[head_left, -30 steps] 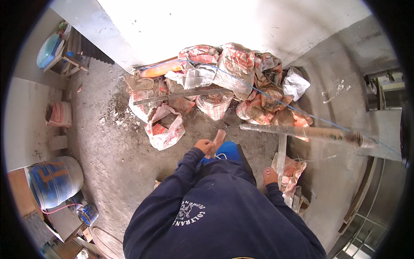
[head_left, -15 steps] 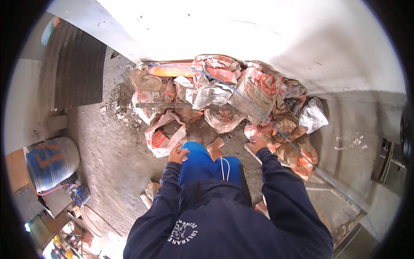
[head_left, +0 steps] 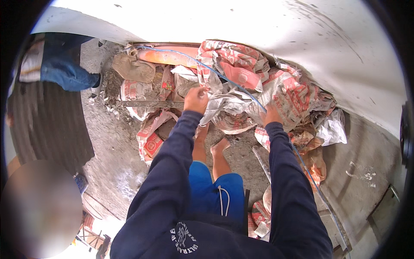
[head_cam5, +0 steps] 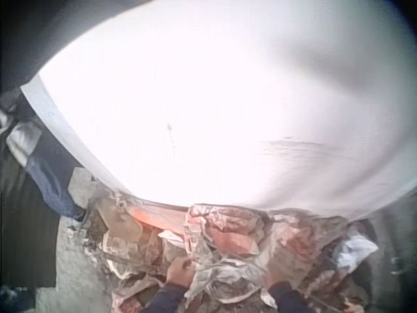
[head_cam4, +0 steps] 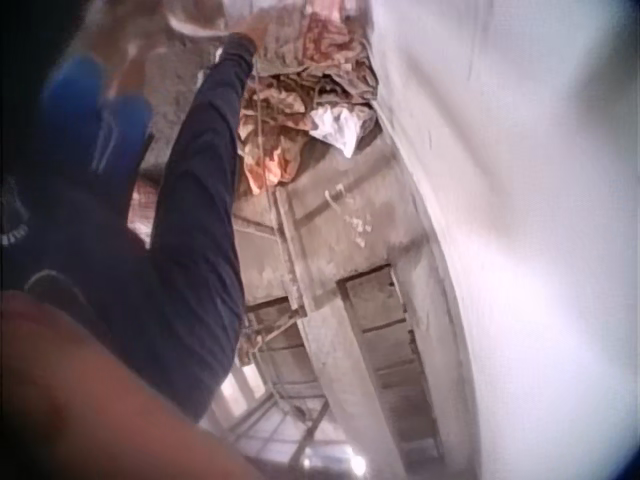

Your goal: The person moves around a cluttered room, picking up and moving various sacks and a wooden plank. They lift and reposition several large sacks, some of which appear to contain construction materials, and briefly handle a long wooden plank before placing it back down.

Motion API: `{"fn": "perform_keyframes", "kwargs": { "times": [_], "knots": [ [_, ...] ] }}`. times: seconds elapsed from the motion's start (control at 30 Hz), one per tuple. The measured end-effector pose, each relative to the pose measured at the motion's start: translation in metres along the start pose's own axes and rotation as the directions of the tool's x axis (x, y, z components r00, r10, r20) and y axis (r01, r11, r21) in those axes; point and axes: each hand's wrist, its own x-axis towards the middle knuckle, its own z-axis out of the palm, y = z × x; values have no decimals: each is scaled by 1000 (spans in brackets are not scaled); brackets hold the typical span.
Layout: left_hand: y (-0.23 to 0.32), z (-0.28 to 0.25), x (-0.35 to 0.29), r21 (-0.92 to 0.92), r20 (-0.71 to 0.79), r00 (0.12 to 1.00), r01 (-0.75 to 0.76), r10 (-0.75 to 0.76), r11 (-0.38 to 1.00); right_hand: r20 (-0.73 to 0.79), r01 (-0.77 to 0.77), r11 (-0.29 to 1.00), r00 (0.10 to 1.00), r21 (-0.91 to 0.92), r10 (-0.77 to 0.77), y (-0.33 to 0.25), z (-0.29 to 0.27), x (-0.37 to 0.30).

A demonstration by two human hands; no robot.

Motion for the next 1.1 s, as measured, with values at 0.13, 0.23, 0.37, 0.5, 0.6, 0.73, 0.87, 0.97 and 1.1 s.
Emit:
{"fn": "perform_keyframes", "kwargs": {
  "times": [0.13,0.23,0.37,0.5,0.6,0.73,0.87,0.97,1.1],
  "knots": [
    [-4,33,58,284,7,988,144,-153,948,9,-55,998,998,-17,55,-8,-35,16],
    [-3,48,88,401,-9,929,343,-371,849,-272,27,1000,962,1,-26,-6,-83,36],
    [-6,54,97,413,-10,859,470,-512,780,-509,60,991,853,-122,-114,3,-130,88],
    [-17,47,91,267,-8,859,495,-511,827,-510,220,970,826,-104,-242,-18,-106,106],
    [-24,36,91,182,-14,882,465,-471,866,-453,377,921,840,94,-298,-50,-67,90],
    [-30,20,95,91,9,871,489,-492,868,-430,176,984,888,-11,-164,-65,-31,73],
    [-37,19,96,-95,4,802,595,-598,798,-322,-94,968,932,232,168,-50,-7,80],
    [-44,24,90,-209,-103,777,593,-621,777,-189,-232,801,901,552,391,-48,3,81],
    [-54,19,69,-16,-102,941,322,-322,947,-129,-138,535,893,833,431,-72,-13,67]
  ]
}}
